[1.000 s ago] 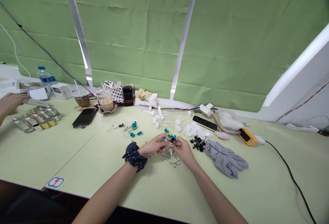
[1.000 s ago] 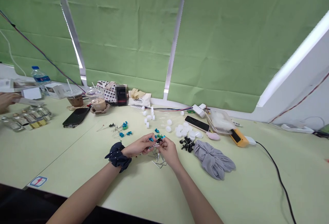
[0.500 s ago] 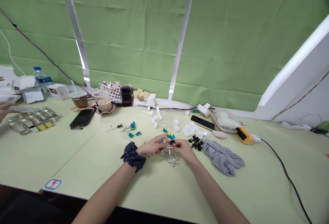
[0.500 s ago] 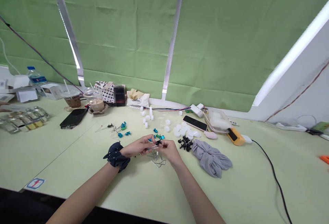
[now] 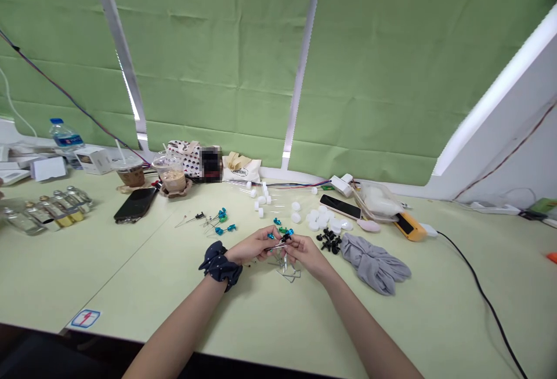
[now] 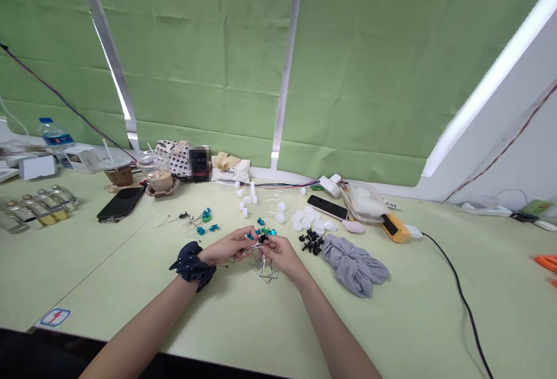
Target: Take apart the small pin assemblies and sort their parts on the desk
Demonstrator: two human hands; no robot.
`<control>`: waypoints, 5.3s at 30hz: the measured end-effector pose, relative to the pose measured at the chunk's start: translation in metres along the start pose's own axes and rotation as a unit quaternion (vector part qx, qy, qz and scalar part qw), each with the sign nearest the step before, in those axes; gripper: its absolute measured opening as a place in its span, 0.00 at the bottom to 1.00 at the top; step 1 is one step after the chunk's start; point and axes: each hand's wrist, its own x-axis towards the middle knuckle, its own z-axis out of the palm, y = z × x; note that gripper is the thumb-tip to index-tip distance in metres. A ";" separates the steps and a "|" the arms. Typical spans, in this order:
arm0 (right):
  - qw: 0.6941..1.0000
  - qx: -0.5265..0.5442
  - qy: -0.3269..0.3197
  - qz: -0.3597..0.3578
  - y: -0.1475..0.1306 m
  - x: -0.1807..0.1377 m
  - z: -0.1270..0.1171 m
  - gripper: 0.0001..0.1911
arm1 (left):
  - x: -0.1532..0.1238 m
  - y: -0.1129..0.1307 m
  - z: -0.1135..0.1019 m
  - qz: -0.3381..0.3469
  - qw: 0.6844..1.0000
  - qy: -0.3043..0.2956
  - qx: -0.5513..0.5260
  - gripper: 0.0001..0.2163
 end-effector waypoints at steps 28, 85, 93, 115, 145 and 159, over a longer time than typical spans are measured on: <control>0.967 -0.237 0.047 0.077 0.026 0.005 -0.007 0.07 | 0.020 -0.034 -0.027 0.088 0.912 0.274 0.292 0.10; 0.956 -0.290 0.020 0.046 0.028 0.003 -0.010 0.12 | -0.042 -0.008 -0.128 -0.200 0.722 0.311 0.584 0.14; 0.958 -0.283 0.020 0.051 0.028 0.004 -0.011 0.10 | -0.046 -0.011 -0.127 -0.191 0.719 0.364 0.561 0.16; 0.959 -0.276 0.022 0.060 0.025 0.002 -0.011 0.10 | -0.023 -0.015 -0.162 -0.275 0.691 0.360 0.563 0.13; 0.966 -0.254 0.015 0.041 0.029 0.005 -0.013 0.11 | -0.026 -0.019 -0.169 0.170 0.737 0.585 0.292 0.09; 0.968 -0.247 0.016 0.040 0.029 0.004 -0.012 0.12 | -0.039 -0.012 -0.172 0.294 0.810 0.508 -0.005 0.15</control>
